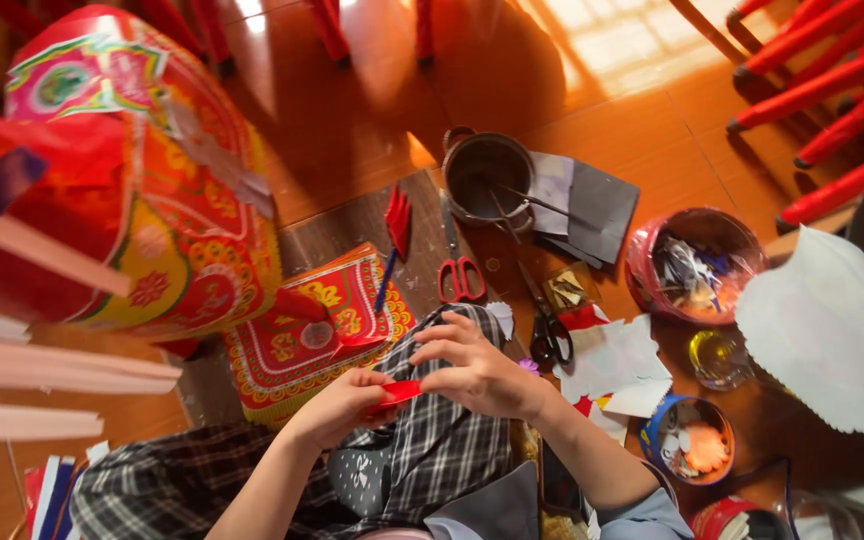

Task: Assembling and decorating traditional paper horses using glue and paper strips

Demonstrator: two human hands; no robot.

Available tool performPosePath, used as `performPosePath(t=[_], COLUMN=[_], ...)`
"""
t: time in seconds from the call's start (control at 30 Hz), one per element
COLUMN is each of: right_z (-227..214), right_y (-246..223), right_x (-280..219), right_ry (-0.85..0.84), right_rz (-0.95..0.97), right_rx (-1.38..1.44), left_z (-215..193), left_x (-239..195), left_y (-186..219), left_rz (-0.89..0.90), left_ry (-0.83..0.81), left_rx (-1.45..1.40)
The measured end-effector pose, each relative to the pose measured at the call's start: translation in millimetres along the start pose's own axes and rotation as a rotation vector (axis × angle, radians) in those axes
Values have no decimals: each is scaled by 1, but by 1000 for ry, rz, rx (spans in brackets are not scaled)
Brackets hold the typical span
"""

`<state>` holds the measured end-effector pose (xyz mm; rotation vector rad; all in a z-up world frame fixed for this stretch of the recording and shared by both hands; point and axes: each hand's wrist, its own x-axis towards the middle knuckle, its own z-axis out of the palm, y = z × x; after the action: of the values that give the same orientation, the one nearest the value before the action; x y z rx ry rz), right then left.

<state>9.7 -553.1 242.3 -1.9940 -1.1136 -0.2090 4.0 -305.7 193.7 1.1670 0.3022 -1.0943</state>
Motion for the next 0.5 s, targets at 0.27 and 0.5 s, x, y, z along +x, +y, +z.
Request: performPosePath(t=[0.27,0.5], right_z=[-13,-34], right_y=[37,168], right_x=[-66,-202], right_ry=[262,524], right_rz=[388,1421], right_rx=[180,-319], left_z=[6,-15], left_x=[14,24], left_y=[13,2], left_rz=[-49,24], left_ry=[-41,243], left_rx=[132,83])
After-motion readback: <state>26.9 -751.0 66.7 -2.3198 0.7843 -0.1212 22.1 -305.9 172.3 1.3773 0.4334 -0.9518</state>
